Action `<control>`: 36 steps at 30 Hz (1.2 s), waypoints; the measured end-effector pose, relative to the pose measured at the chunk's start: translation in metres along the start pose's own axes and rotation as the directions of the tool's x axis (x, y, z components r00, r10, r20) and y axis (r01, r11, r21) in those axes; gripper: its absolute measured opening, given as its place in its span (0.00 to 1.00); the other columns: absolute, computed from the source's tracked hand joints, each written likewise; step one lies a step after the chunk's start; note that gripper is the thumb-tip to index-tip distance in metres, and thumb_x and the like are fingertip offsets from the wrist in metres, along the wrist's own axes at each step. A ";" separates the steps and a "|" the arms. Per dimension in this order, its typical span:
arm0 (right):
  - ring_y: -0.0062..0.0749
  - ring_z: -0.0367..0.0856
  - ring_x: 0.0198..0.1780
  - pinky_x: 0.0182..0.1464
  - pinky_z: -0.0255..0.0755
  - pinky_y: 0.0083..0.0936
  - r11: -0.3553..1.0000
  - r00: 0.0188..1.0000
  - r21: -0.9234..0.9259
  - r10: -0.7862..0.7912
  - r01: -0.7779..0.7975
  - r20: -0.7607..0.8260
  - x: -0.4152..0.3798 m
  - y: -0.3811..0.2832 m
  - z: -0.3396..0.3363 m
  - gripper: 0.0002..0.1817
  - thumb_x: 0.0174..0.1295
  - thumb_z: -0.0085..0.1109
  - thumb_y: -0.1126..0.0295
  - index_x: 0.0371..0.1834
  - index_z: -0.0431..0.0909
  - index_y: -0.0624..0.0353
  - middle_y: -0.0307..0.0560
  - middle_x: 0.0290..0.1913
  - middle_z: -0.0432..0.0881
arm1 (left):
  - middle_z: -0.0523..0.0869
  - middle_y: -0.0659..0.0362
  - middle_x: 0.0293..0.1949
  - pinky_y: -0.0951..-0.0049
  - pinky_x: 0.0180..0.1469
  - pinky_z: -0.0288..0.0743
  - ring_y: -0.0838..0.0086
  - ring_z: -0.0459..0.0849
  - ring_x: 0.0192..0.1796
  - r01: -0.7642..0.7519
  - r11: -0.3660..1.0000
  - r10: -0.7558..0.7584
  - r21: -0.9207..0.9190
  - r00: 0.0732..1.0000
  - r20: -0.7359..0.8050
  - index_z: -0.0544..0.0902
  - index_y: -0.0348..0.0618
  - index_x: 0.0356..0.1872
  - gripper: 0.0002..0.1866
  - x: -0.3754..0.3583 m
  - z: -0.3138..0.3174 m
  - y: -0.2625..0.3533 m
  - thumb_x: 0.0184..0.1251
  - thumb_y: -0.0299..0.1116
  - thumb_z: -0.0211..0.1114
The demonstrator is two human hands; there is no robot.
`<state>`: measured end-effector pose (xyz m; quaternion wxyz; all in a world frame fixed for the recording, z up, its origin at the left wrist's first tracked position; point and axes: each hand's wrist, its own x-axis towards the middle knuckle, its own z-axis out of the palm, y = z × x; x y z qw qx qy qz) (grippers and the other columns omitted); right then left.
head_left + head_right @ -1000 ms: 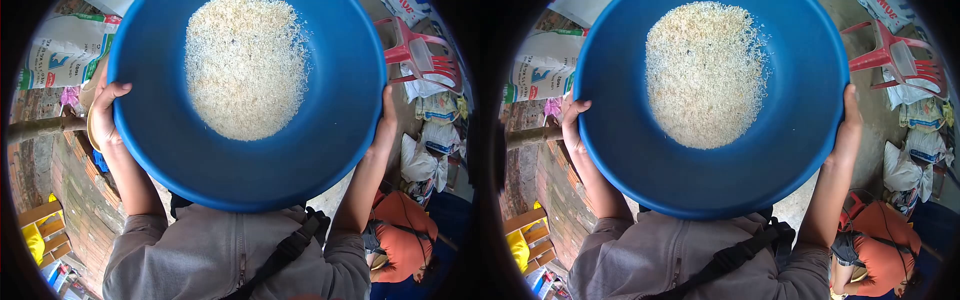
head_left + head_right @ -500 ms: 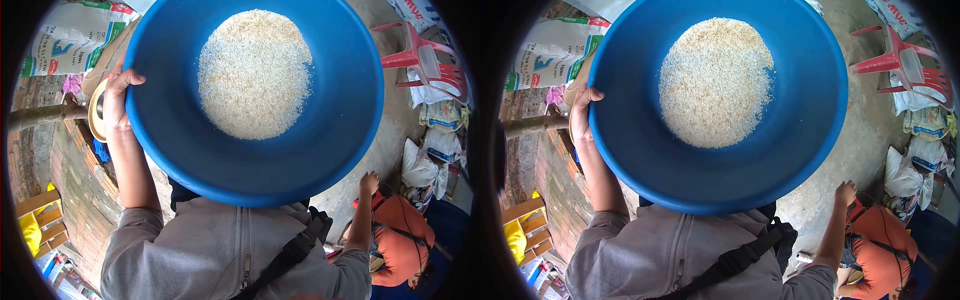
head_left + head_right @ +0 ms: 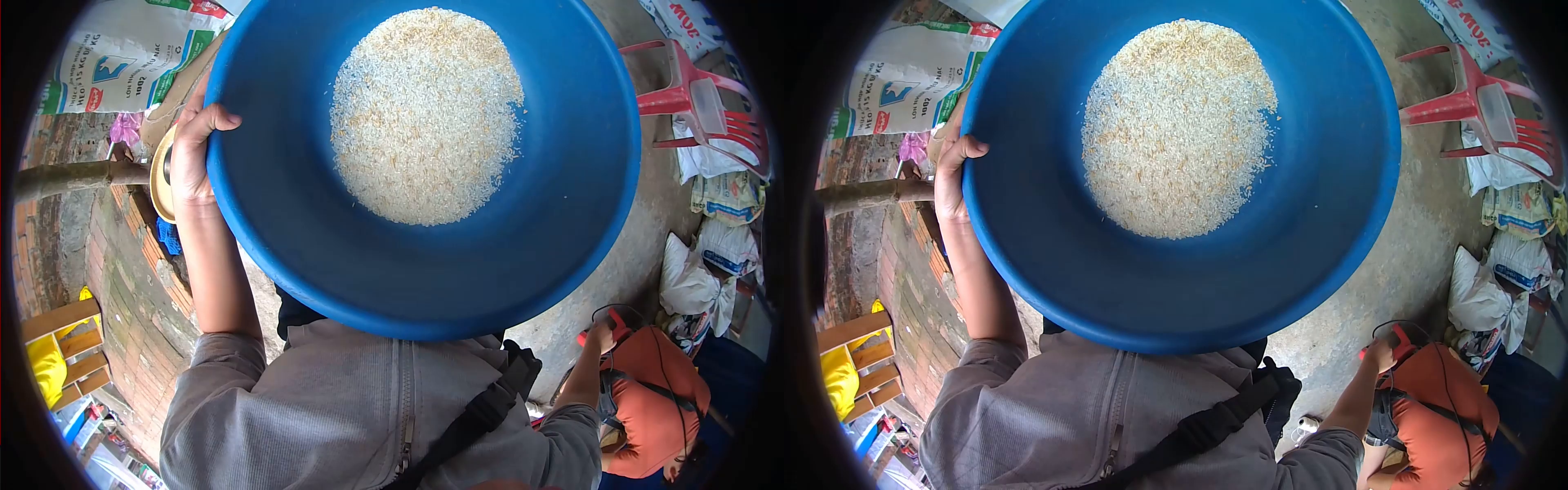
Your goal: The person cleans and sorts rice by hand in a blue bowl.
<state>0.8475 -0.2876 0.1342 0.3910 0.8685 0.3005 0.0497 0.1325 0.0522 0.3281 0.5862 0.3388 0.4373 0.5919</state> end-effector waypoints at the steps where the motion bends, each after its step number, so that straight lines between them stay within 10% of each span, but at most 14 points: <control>1: 0.40 0.85 0.39 0.46 0.72 0.43 1.000 1.000 0.000 -0.002 0.002 0.000 0.002 0.001 0.002 0.19 0.65 0.50 0.49 0.31 0.84 0.50 0.45 0.34 0.86 | 0.79 0.47 0.49 0.72 0.51 0.80 0.65 0.82 0.44 0.005 1.000 -0.005 0.005 1.000 0.003 0.68 0.31 0.63 0.36 -0.001 -0.001 0.000 0.42 0.17 0.51; 12: 0.47 0.84 0.33 0.39 0.72 0.44 0.994 0.983 0.087 -0.047 0.063 -0.175 0.011 0.008 0.014 0.19 0.60 0.49 0.68 0.56 0.64 0.52 0.50 0.29 0.84 | 0.79 0.46 0.49 0.72 0.51 0.80 0.65 0.83 0.44 0.001 1.000 -0.001 -0.007 1.000 -0.018 0.67 0.30 0.63 0.37 0.000 0.001 -0.001 0.42 0.17 0.51; 24: 0.42 0.72 0.55 0.47 0.76 0.39 0.999 0.990 -0.046 -0.024 0.017 -0.142 0.007 0.007 -0.008 0.16 0.65 0.48 0.68 0.55 0.59 0.46 0.44 0.54 0.66 | 0.81 0.47 0.45 0.73 0.48 0.81 0.67 0.83 0.40 0.016 1.000 -0.016 0.001 0.999 -0.037 0.70 0.29 0.61 0.35 0.002 -0.009 -0.003 0.41 0.16 0.52; 36: 0.41 0.72 0.56 0.50 0.78 0.38 0.994 0.980 -0.041 -0.107 0.102 -0.166 0.006 0.016 -0.009 0.15 0.66 0.46 0.73 0.54 0.59 0.49 0.46 0.53 0.68 | 0.82 0.48 0.43 0.74 0.46 0.82 0.68 0.84 0.38 0.015 1.000 -0.015 -0.006 0.998 -0.055 0.70 0.28 0.60 0.34 0.000 -0.010 -0.002 0.41 0.16 0.52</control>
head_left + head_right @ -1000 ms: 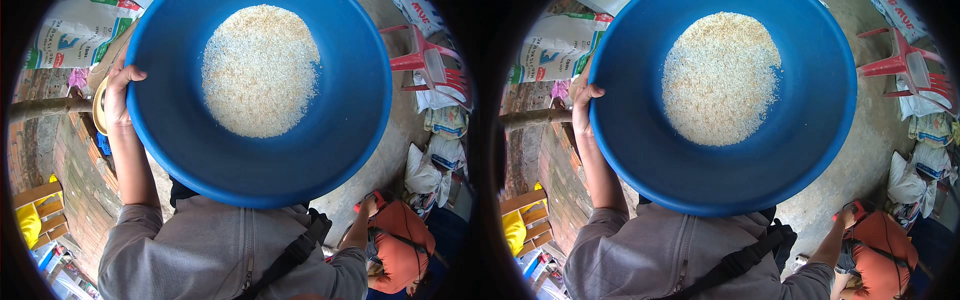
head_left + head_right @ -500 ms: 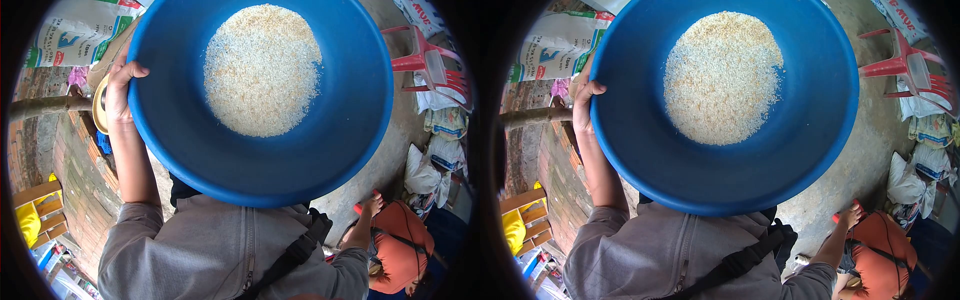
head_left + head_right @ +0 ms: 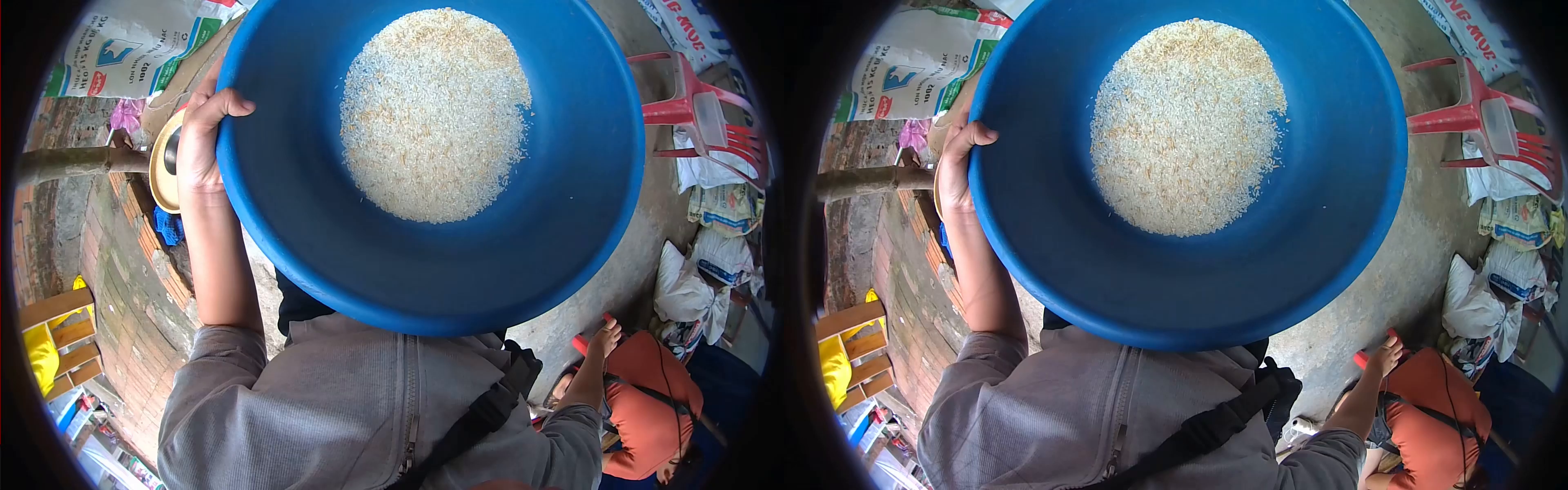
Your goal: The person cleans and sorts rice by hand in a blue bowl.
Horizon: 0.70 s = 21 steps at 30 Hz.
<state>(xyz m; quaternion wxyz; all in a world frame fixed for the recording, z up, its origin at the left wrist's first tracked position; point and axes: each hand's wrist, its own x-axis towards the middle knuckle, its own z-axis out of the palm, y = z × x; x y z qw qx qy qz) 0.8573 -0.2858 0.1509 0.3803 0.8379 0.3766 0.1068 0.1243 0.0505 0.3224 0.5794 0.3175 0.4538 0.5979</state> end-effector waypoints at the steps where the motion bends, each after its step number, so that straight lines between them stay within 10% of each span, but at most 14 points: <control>1: 0.41 0.72 0.56 0.50 0.78 0.38 1.000 1.000 0.000 -0.001 0.001 -0.003 0.001 -0.001 -0.001 0.15 0.66 0.46 0.73 0.54 0.59 0.49 0.46 0.53 0.68 | 0.82 0.48 0.43 0.74 0.45 0.82 0.68 0.84 0.37 -0.010 1.000 0.010 0.000 1.000 0.005 0.70 0.28 0.60 0.34 0.000 0.001 0.000 0.42 0.16 0.52; 9: 0.54 0.61 0.68 0.62 0.51 0.70 0.971 0.920 -0.120 0.233 -0.204 0.316 -0.004 -0.046 -0.108 0.30 0.63 0.51 0.45 0.65 0.64 0.45 0.48 0.66 0.66 | 0.81 0.49 0.42 0.75 0.45 0.82 0.69 0.83 0.37 -0.003 0.999 0.002 -0.039 1.000 -0.030 0.70 0.28 0.59 0.33 -0.004 0.000 -0.002 0.42 0.15 0.52; 12: 0.60 0.51 0.72 0.61 0.46 0.75 0.904 0.963 0.340 0.270 -0.261 0.021 0.022 -0.071 -0.133 0.35 0.62 0.50 0.40 0.70 0.61 0.40 0.51 0.73 0.58 | 0.81 0.49 0.42 0.75 0.44 0.82 0.70 0.83 0.37 -0.007 0.999 0.006 -0.039 1.000 -0.029 0.71 0.29 0.59 0.33 -0.003 -0.002 -0.003 0.42 0.15 0.52; 15: 0.54 0.55 0.72 0.68 0.51 0.54 0.289 0.881 0.890 0.215 0.354 -0.421 0.032 -0.097 -0.247 0.34 0.69 0.40 0.43 0.71 0.59 0.53 0.53 0.72 0.58 | 0.81 0.50 0.42 0.75 0.44 0.82 0.70 0.83 0.37 -0.013 0.999 0.013 -0.049 1.000 -0.003 0.71 0.29 0.59 0.33 -0.001 -0.002 -0.003 0.42 0.14 0.52; 19: 0.39 0.71 0.62 0.64 0.63 0.32 -0.710 0.941 0.682 -0.086 0.172 -0.327 -0.033 -0.161 -0.408 0.30 0.73 0.39 0.50 0.63 0.66 0.68 0.55 0.61 0.73 | 0.81 0.50 0.43 0.76 0.45 0.81 0.70 0.82 0.38 -0.042 0.998 0.041 -0.056 0.999 -0.026 0.70 0.29 0.60 0.34 -0.009 0.002 0.000 0.41 0.15 0.52; 21: 0.37 0.75 0.58 0.60 0.67 0.30 -0.826 0.924 0.563 -0.223 -0.011 -0.310 -0.048 -0.172 -0.425 0.28 0.73 0.41 0.52 0.61 0.68 0.67 0.54 0.57 0.75 | 0.81 0.50 0.44 0.76 0.46 0.81 0.70 0.82 0.38 -0.061 0.996 0.060 -0.066 0.998 -0.025 0.70 0.29 0.60 0.35 -0.012 0.002 0.003 0.41 0.15 0.52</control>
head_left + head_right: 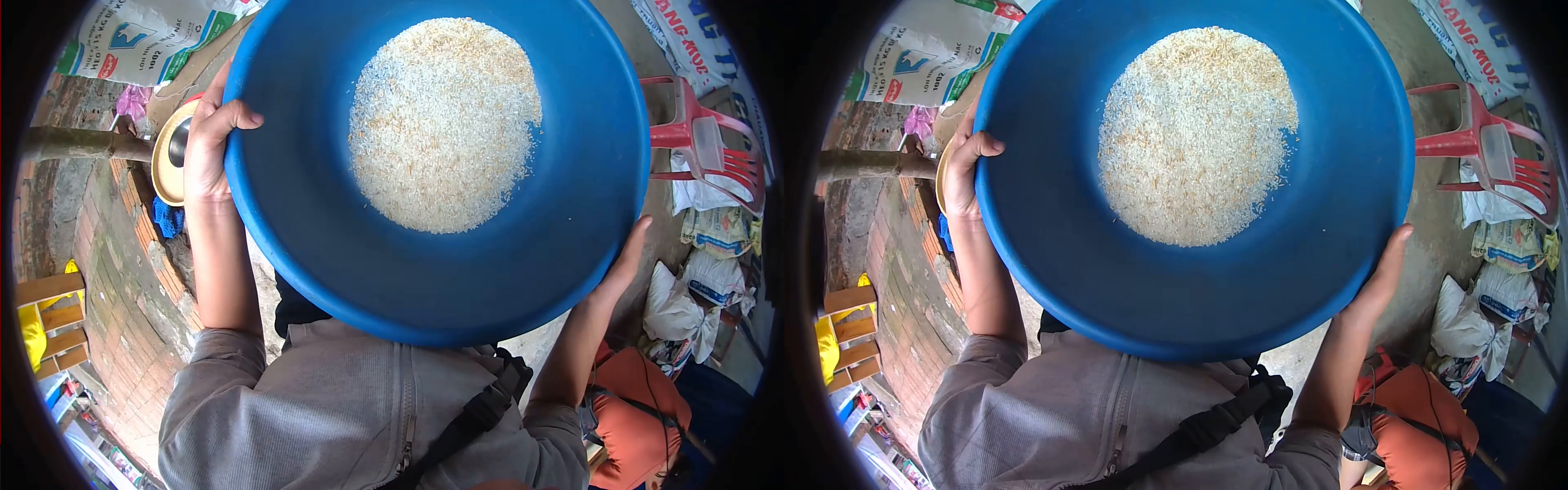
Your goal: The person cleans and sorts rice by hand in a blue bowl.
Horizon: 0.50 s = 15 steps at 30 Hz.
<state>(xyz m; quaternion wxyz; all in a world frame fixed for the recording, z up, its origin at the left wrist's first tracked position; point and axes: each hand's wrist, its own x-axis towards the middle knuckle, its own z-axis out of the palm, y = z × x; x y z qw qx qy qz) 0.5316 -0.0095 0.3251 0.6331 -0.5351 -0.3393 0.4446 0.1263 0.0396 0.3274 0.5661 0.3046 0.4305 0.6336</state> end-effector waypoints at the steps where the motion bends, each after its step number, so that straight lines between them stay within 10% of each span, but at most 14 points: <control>1: 0.34 0.78 0.54 0.57 0.70 0.28 0.970 0.990 0.208 0.112 -0.127 0.085 0.000 -0.002 0.003 0.25 0.73 0.43 0.54 0.59 0.71 0.66 0.53 0.53 0.78 | 0.80 0.50 0.44 0.76 0.47 0.80 0.69 0.82 0.39 -0.011 1.000 0.011 -0.010 1.000 0.004 0.69 0.29 0.61 0.35 -0.002 0.002 0.001 0.41 0.15 0.52; 4: 0.31 0.81 0.47 0.48 0.75 0.24 0.990 0.972 0.007 0.140 -0.141 -0.188 0.022 -0.003 0.014 0.22 0.71 0.46 0.56 0.56 0.72 0.64 0.50 0.48 0.80 | 0.80 0.49 0.46 0.76 0.49 0.78 0.69 0.81 0.41 0.016 1.000 -0.016 -0.014 1.000 -0.002 0.68 0.29 0.63 0.37 0.006 -0.007 -0.006 0.41 0.16 0.51; 12: 0.26 0.81 0.41 0.43 0.75 0.22 0.997 0.993 0.004 -0.070 0.071 -0.100 0.010 -0.030 0.036 0.17 0.69 0.51 0.61 0.48 0.75 0.65 0.46 0.42 0.80 | 0.80 0.48 0.46 0.76 0.49 0.77 0.67 0.82 0.44 -0.226 0.974 0.227 0.016 0.969 -0.095 0.68 0.29 0.63 0.38 -0.031 0.016 0.035 0.38 0.15 0.51; 15: 0.26 0.81 0.41 0.44 0.75 0.21 0.990 0.989 -0.078 0.105 -0.113 -0.104 0.029 -0.028 0.033 0.15 0.69 0.52 0.63 0.47 0.75 0.65 0.45 0.41 0.81 | 0.80 0.52 0.41 0.78 0.44 0.78 0.71 0.81 0.37 -0.002 0.997 0.012 0.081 0.991 -0.130 0.70 0.28 0.59 0.35 -0.018 -0.009 0.025 0.39 0.14 0.50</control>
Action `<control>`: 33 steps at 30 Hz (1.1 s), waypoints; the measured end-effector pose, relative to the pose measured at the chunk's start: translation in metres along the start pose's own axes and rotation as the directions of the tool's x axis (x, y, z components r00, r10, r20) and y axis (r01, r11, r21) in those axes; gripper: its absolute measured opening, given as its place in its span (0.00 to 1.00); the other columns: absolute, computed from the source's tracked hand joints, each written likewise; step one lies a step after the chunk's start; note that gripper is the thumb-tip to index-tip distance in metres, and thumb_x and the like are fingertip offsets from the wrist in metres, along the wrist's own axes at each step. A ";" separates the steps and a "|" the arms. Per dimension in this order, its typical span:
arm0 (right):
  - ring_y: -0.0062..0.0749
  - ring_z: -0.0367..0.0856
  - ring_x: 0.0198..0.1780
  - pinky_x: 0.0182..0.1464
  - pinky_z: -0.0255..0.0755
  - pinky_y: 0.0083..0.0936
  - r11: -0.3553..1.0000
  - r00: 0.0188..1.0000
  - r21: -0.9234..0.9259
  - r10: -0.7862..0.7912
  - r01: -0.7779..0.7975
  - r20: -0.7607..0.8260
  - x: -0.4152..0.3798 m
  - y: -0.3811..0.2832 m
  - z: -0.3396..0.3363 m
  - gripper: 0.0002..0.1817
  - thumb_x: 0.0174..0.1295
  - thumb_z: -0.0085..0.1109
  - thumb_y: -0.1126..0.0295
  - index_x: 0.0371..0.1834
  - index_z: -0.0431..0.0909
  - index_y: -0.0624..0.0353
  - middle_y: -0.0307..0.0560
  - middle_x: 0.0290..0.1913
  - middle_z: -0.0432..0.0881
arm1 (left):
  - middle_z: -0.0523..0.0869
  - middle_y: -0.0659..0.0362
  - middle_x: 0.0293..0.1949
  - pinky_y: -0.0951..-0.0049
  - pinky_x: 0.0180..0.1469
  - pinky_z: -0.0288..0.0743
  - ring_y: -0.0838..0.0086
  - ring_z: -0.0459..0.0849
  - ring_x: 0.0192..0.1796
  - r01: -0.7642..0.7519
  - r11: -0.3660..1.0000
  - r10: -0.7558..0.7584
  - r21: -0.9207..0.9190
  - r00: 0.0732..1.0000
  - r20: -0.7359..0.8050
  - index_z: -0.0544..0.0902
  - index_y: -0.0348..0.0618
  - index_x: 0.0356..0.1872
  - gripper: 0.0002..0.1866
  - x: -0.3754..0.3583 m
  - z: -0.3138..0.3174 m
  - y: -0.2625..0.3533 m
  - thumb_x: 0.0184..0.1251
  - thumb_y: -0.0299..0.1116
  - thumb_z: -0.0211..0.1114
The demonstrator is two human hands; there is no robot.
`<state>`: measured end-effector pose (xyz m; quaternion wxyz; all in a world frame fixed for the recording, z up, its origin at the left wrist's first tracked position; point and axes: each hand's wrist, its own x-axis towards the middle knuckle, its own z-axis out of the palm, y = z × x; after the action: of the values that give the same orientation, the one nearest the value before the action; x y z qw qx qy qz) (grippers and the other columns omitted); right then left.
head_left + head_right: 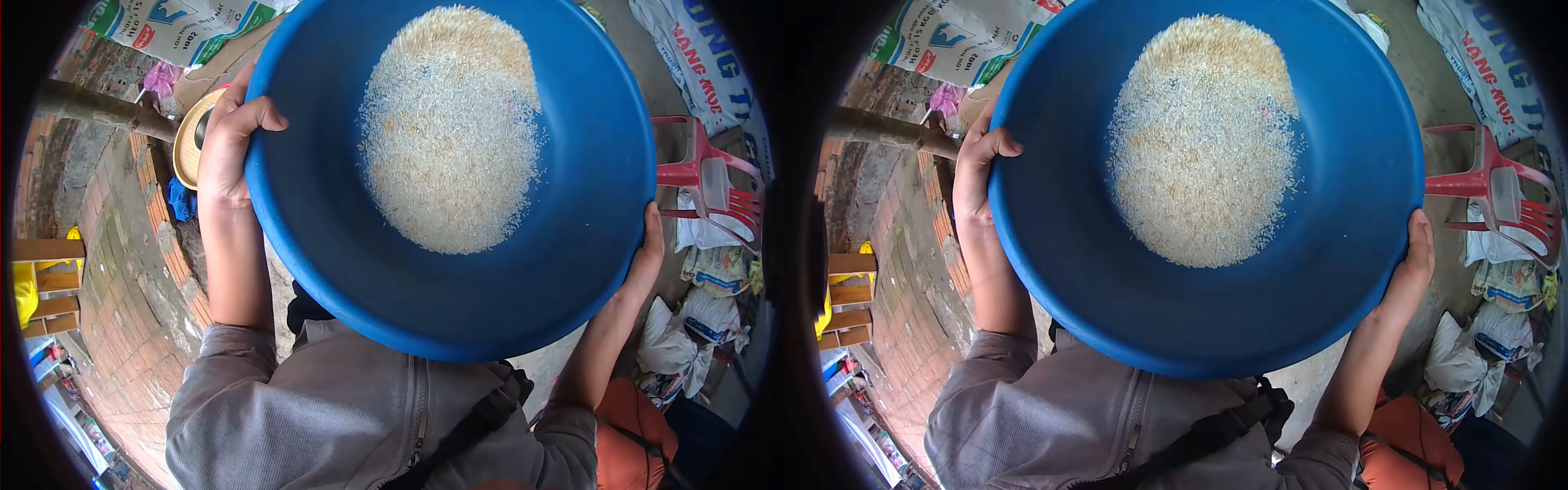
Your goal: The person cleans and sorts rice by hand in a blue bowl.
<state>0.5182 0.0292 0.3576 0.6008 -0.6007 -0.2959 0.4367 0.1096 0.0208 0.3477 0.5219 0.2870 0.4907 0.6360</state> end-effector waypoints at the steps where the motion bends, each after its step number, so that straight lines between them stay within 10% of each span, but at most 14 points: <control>1: 0.26 0.81 0.41 0.44 0.75 0.21 1.000 1.000 0.004 -0.004 0.004 0.002 0.000 -0.002 0.001 0.15 0.69 0.52 0.63 0.47 0.75 0.65 0.45 0.41 0.81 | 0.80 0.52 0.41 0.78 0.44 0.78 0.71 0.81 0.37 -0.006 1.000 0.006 0.000 1.000 0.001 0.70 0.28 0.59 0.35 -0.001 -0.001 0.001 0.39 0.14 0.50; 7: 0.25 0.80 0.39 0.43 0.75 0.19 0.981 0.981 0.085 -0.181 0.175 0.063 -0.016 -0.007 0.023 0.14 0.68 0.54 0.64 0.47 0.76 0.65 0.44 0.40 0.82 | 0.80 0.48 0.46 0.76 0.46 0.79 0.68 0.82 0.40 -0.200 0.974 0.195 -0.109 0.979 -0.053 0.68 0.29 0.64 0.39 -0.021 0.007 0.017 0.38 0.14 0.49; 14: 0.27 0.82 0.37 0.40 0.77 0.20 0.958 0.932 0.128 0.208 -0.255 0.298 0.030 -0.009 0.017 0.14 0.68 0.55 0.64 0.46 0.77 0.65 0.47 0.43 0.82 | 0.79 0.54 0.37 0.79 0.40 0.79 0.74 0.79 0.33 0.085 0.996 -0.085 -0.020 0.996 0.001 0.70 0.30 0.59 0.34 -0.003 -0.011 -0.004 0.41 0.13 0.51; 19: 0.26 0.82 0.36 0.40 0.77 0.20 0.988 0.978 0.140 -0.086 0.059 0.191 0.024 0.006 0.035 0.11 0.68 0.54 0.66 0.44 0.77 0.64 0.46 0.40 0.83 | 0.79 0.52 0.40 0.77 0.40 0.80 0.72 0.81 0.34 -0.149 0.987 0.145 -0.064 0.988 -0.054 0.68 0.30 0.61 0.35 -0.010 -0.008 -0.003 0.41 0.14 0.51; 23: 0.24 0.82 0.37 0.40 0.76 0.19 0.989 0.964 0.037 0.131 -0.143 0.232 0.044 0.012 0.040 0.10 0.69 0.53 0.66 0.43 0.78 0.63 0.44 0.39 0.83 | 0.79 0.51 0.41 0.78 0.40 0.80 0.72 0.81 0.35 0.052 0.998 -0.054 -0.022 0.995 -0.081 0.69 0.30 0.61 0.35 0.002 -0.038 -0.013 0.40 0.13 0.51; 28: 0.21 0.80 0.36 0.41 0.74 0.18 0.994 0.969 0.023 -0.108 0.105 0.224 0.022 0.019 0.054 0.12 0.70 0.52 0.64 0.45 0.76 0.63 0.43 0.38 0.83 | 0.79 0.51 0.41 0.77 0.37 0.81 0.71 0.82 0.33 -0.213 0.975 0.206 -0.066 0.973 -0.104 0.69 0.29 0.59 0.33 -0.009 -0.026 -0.011 0.42 0.13 0.52; 33: 0.19 0.78 0.35 0.41 0.73 0.17 0.987 0.968 -0.139 -0.050 0.086 0.244 0.031 0.044 0.054 0.14 0.72 0.49 0.62 0.47 0.74 0.62 0.42 0.37 0.82 | 0.79 0.53 0.38 0.80 0.32 0.79 0.74 0.80 0.30 -0.016 1.000 0.018 0.020 0.994 -0.105 0.68 0.29 0.60 0.32 0.001 -0.043 -0.019 0.44 0.13 0.51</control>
<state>0.4764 0.0769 0.3147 0.5287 -0.5762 -0.4184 0.4619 0.0792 0.0075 0.3145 0.4870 0.2623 0.5212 0.6499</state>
